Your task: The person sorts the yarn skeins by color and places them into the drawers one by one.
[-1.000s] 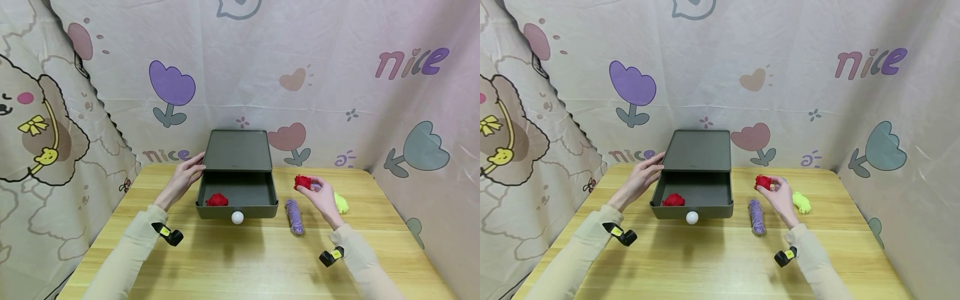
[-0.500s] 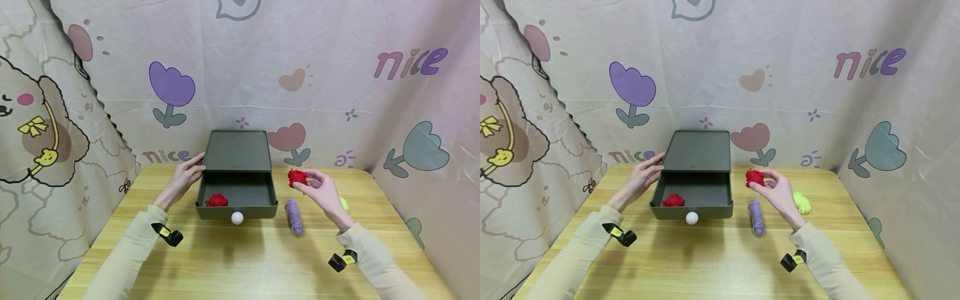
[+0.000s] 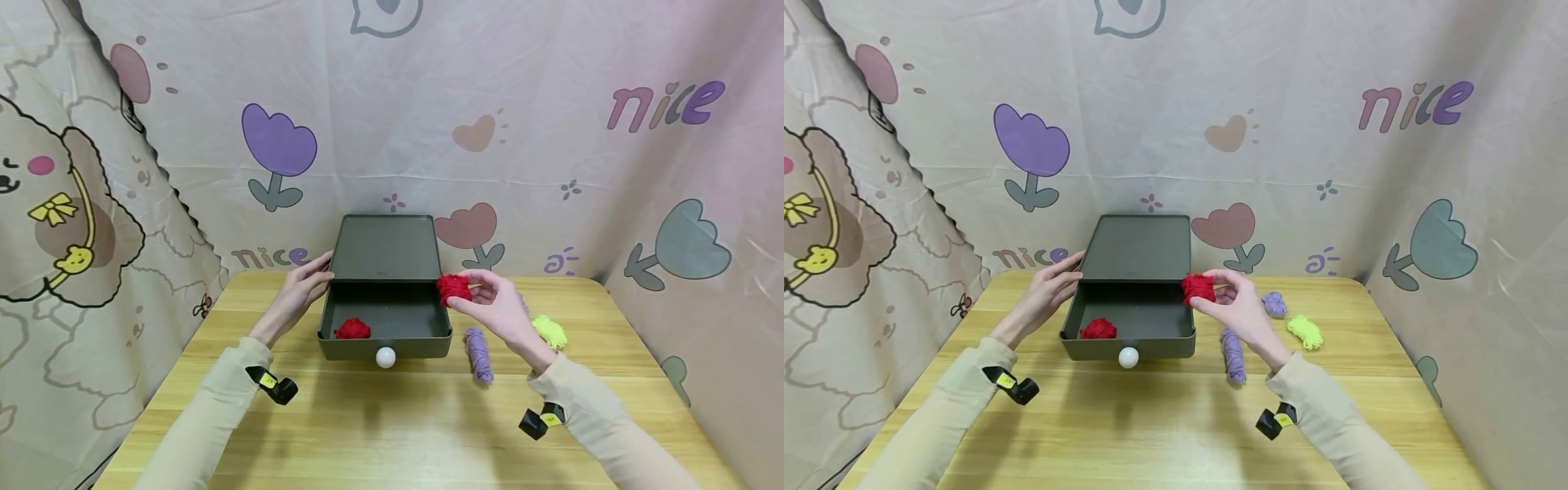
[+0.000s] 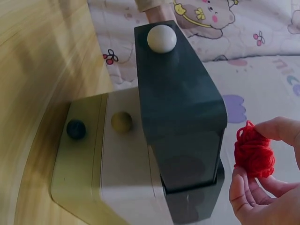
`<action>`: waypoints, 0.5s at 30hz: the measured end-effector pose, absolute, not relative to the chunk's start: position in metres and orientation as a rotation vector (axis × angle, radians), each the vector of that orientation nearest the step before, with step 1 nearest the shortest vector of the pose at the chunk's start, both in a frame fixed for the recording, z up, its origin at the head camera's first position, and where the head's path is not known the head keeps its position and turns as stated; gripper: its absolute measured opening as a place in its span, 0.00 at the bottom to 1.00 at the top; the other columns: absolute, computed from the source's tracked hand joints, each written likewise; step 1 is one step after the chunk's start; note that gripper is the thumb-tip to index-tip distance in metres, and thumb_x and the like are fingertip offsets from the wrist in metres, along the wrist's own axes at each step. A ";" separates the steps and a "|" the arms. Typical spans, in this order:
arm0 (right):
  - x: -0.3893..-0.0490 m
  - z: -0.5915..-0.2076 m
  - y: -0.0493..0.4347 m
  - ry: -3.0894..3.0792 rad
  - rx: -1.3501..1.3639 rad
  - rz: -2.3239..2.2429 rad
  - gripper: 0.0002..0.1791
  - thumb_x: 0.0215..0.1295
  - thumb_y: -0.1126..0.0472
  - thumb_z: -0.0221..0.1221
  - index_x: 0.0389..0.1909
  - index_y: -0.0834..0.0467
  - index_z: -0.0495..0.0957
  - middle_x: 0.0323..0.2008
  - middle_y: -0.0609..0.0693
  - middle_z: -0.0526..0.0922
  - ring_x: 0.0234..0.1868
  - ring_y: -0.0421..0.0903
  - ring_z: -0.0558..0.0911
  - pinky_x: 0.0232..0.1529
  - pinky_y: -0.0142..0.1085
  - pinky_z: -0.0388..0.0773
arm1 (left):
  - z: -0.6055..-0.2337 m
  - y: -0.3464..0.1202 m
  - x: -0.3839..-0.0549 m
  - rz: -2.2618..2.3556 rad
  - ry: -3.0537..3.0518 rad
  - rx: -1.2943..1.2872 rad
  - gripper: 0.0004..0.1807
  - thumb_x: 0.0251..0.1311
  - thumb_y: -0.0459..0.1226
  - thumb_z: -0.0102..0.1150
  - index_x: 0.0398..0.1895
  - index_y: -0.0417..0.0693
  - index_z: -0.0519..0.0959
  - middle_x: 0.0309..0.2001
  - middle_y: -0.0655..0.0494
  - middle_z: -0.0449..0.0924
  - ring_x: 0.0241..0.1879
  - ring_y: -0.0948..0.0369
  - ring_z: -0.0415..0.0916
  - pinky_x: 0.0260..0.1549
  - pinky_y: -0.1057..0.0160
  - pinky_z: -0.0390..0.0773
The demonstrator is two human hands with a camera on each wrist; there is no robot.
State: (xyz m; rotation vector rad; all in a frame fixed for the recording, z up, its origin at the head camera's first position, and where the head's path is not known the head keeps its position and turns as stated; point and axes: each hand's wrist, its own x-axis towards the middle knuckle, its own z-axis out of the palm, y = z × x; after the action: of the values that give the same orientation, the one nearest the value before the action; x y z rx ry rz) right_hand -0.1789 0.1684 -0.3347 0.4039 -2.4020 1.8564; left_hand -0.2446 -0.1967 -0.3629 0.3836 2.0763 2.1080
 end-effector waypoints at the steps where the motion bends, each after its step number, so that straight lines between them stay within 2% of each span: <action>1: -0.179 -0.334 0.166 -2.403 0.416 1.853 0.26 0.59 0.67 0.69 0.59 0.66 0.76 0.47 0.60 0.84 0.37 0.36 0.83 0.42 0.25 0.82 | -0.363 -0.197 -0.245 2.110 2.074 0.383 0.33 0.76 0.35 0.47 0.81 0.47 0.51 0.83 0.51 0.41 0.81 0.54 0.43 0.79 0.47 0.50; 9: -0.182 -0.333 0.148 -2.389 0.532 1.821 0.24 0.58 0.67 0.69 0.56 0.65 0.78 0.41 0.57 0.85 0.32 0.38 0.79 0.34 0.25 0.79 | -0.363 -0.196 -0.244 2.104 2.076 0.392 0.33 0.76 0.35 0.46 0.81 0.46 0.50 0.83 0.51 0.40 0.81 0.53 0.43 0.79 0.47 0.50; 15: -0.181 -0.332 0.139 -2.389 0.587 1.776 0.24 0.58 0.67 0.69 0.56 0.65 0.79 0.36 0.57 0.81 0.31 0.37 0.75 0.31 0.25 0.74 | -0.362 -0.197 -0.244 2.100 2.082 0.393 0.33 0.76 0.35 0.46 0.81 0.46 0.51 0.83 0.51 0.41 0.81 0.53 0.43 0.79 0.46 0.50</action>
State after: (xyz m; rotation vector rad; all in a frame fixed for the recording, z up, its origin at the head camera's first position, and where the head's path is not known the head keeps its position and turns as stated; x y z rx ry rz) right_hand -0.1811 0.1388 -0.3317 0.5871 -2.3890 1.7763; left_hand -0.2442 -0.1965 -0.3624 0.3926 2.0821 2.0996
